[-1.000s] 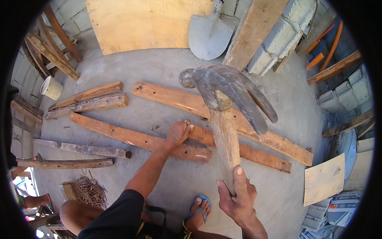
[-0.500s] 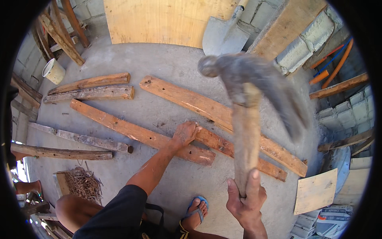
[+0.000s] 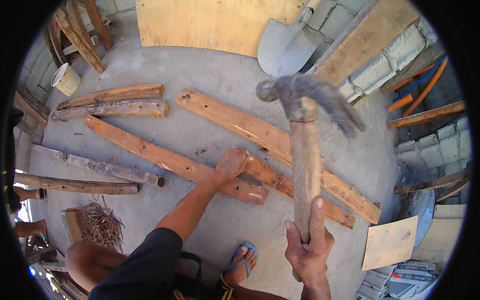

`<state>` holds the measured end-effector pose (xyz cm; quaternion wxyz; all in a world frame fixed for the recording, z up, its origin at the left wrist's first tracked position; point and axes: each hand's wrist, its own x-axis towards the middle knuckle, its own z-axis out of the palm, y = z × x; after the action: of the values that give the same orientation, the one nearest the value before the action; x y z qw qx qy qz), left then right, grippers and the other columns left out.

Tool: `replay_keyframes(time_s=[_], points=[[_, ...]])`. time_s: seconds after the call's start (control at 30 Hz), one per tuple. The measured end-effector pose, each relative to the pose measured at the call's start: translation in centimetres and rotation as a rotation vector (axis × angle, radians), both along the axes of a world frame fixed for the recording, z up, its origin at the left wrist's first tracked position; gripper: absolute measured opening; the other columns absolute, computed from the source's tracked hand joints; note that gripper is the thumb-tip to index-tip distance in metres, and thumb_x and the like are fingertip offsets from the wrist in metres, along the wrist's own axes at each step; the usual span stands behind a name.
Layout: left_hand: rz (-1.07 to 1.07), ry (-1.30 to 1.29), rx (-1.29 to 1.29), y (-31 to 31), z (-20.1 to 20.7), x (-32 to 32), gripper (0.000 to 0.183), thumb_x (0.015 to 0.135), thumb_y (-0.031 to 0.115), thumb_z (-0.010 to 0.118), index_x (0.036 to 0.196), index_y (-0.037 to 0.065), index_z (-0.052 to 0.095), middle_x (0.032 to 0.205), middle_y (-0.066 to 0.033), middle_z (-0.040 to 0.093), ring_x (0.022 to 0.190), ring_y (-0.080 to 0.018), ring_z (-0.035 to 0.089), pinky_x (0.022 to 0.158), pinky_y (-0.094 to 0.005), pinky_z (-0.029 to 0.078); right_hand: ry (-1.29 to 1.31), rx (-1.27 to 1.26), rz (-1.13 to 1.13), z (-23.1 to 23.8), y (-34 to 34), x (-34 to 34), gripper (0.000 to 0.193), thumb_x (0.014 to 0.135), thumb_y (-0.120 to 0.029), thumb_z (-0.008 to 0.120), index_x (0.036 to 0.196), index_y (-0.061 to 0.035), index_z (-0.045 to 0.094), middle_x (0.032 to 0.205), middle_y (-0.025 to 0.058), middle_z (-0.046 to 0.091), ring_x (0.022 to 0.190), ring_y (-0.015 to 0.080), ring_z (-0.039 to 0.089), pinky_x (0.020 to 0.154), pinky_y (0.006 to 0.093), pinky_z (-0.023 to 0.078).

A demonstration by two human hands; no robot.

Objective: The person arranges wooden planks on the floor, picks up nails, and uses a hammer to drive nails into the wood to join the pieces. The person then lifts the assembled wooden frame and places it against a wall.

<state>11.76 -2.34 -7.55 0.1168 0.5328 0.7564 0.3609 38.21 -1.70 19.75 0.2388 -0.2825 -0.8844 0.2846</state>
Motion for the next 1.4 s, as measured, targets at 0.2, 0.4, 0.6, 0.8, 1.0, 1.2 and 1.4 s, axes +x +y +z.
replay_keyframes(time_s=[0.2, 0.4, 0.6, 0.8, 1.0, 1.2, 1.4], points=[[0.014, 0.004, 0.016, 0.0, -0.2, -0.1, 0.042, 0.105, 0.041, 0.048, 0.095, 0.004, 0.065, 0.090, -0.0195, 0.067, 0.091, -0.0392, 0.064, 0.080, -0.0495, 0.053, -0.204, 0.057, 0.078, -4.6, 1.1, -2.0, 0.086, 0.084, 0.004, 0.071, 0.158, -0.0139, 0.033, 0.085, 0.0221, 0.071, 0.075, 0.0349, 0.073, 0.065, 0.0381, 0.057], [-0.059, -0.065, -0.063, -1.1, 0.7, 0.1, 0.037, 0.100, 0.040, 0.058, 0.103, 0.004, 0.065, 0.102, -0.0201, 0.066, 0.099, -0.0402, 0.063, 0.088, -0.0491, 0.051, -0.368, -0.164, 0.025, -2.7, 0.9, 0.3, 0.086, 0.080, 0.004, 0.071, 0.157, -0.0127, 0.036, 0.089, 0.0269, 0.070, 0.074, 0.0416, 0.071, 0.067, 0.0396, 0.058], [-0.161, 0.046, 0.002, -3.0, 1.4, -4.0, 0.079, 0.083, 0.035, 0.078, 0.148, 0.008, 0.042, 0.151, -0.0158, 0.044, 0.136, -0.0371, 0.044, 0.112, -0.0490, 0.037, 0.228, 0.061, -0.080, 3.4, 0.3, 0.7, 0.089, 0.085, 0.005, 0.070, 0.159, 0.0010, 0.020, 0.090, 0.0165, 0.067, 0.072, 0.0214, 0.064, 0.065, 0.0331, 0.053], [-0.175, -0.288, -0.149, -3.3, 1.1, -4.4, 0.115, 0.075, 0.006, 0.085, 0.162, 0.010, 0.009, 0.159, -0.0188, 0.036, 0.145, -0.0392, 0.037, 0.118, -0.0473, 0.035, 0.106, 0.069, 0.125, 0.0, 2.3, -1.2, 0.086, 0.087, 0.003, 0.070, 0.159, 0.0004, 0.023, 0.102, 0.0218, 0.068, 0.083, 0.0194, 0.066, 0.071, 0.0335, 0.055], [-0.080, -0.386, -0.194, -3.0, 2.3, -4.6, 0.125, 0.078, 0.003, 0.084, 0.161, 0.011, -0.010, 0.150, -0.0283, 0.044, 0.139, -0.0436, 0.043, 0.115, -0.0455, 0.040, -0.479, -0.067, 0.108, -2.7, 1.4, -1.1, 0.084, 0.081, 0.003, 0.073, 0.156, -0.0104, 0.038, 0.087, 0.0241, 0.071, 0.074, 0.0240, 0.074, 0.064, 0.0361, 0.058], [-0.119, -0.483, -0.282, -3.1, 2.0, -4.8, 0.127, 0.076, 0.004, 0.085, 0.160, 0.010, -0.010, 0.140, -0.0300, 0.054, 0.130, -0.0455, 0.052, 0.109, -0.0470, 0.045, 0.413, 0.125, -0.164, 4.4, 1.5, -0.2, 0.088, 0.087, 0.005, 0.068, 0.161, -0.0039, 0.021, 0.098, 0.0222, 0.067, 0.075, 0.0237, 0.062, 0.070, 0.0354, 0.053], [-0.075, -0.449, -0.238, -3.3, 0.5, -4.3, 0.128, 0.075, 0.003, 0.086, 0.160, 0.008, -0.010, 0.140, -0.0287, 0.055, 0.129, -0.0436, 0.053, 0.106, -0.0467, 0.046, 0.006, 0.163, 0.105, -2.8, 2.3, -1.8, 0.085, 0.088, -0.002, 0.069, 0.161, -0.0142, 0.027, 0.116, 0.0264, 0.066, 0.084, 0.0348, 0.069, 0.070, 0.0451, 0.054]])
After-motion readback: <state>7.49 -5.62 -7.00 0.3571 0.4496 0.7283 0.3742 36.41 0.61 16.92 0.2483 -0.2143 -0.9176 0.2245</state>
